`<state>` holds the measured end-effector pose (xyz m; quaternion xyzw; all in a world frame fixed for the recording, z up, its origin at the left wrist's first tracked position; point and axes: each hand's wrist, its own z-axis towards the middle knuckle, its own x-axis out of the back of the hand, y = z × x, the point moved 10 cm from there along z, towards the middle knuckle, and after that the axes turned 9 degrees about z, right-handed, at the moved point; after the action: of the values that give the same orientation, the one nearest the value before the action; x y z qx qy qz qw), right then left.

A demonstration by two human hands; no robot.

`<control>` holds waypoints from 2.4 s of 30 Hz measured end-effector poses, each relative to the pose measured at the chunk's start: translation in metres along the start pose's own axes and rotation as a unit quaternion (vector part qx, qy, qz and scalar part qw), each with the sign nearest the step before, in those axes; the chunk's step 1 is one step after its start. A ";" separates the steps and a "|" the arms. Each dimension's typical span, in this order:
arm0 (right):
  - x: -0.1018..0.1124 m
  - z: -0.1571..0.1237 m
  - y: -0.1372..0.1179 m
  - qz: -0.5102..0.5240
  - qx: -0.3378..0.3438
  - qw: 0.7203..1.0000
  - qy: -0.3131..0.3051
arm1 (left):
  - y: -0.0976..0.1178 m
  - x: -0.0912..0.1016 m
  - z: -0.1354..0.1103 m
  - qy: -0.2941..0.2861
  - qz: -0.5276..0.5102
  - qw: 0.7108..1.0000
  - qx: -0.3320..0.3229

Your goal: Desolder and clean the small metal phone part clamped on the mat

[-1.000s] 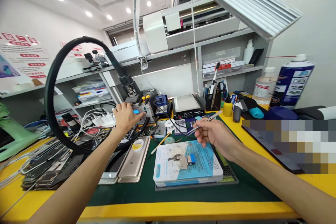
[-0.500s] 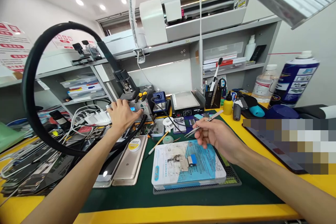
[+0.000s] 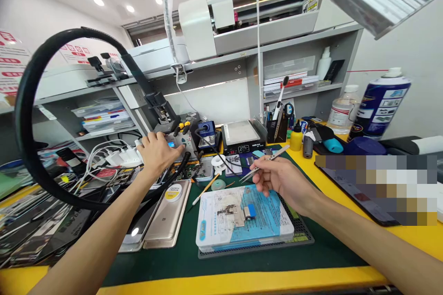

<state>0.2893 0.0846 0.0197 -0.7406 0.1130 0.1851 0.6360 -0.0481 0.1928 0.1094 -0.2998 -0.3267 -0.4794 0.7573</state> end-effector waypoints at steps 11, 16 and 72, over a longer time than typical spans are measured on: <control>-0.002 0.000 0.000 0.001 0.004 1.000 -0.013 | -0.003 -0.001 0.002 -0.013 -0.008 1.000 0.023; -0.002 0.002 0.002 0.001 0.007 1.000 -0.019 | -0.003 -0.003 0.001 -0.010 -0.013 1.000 0.022; -0.007 -0.002 0.000 -0.013 0.015 0.999 -0.027 | -0.005 -0.007 0.000 -0.041 -0.077 0.996 0.032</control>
<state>0.2833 0.0818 0.0225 -0.7270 0.0890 0.1953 0.6523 -0.0552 0.1944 0.1045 -0.2686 -0.3946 -0.5131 0.7133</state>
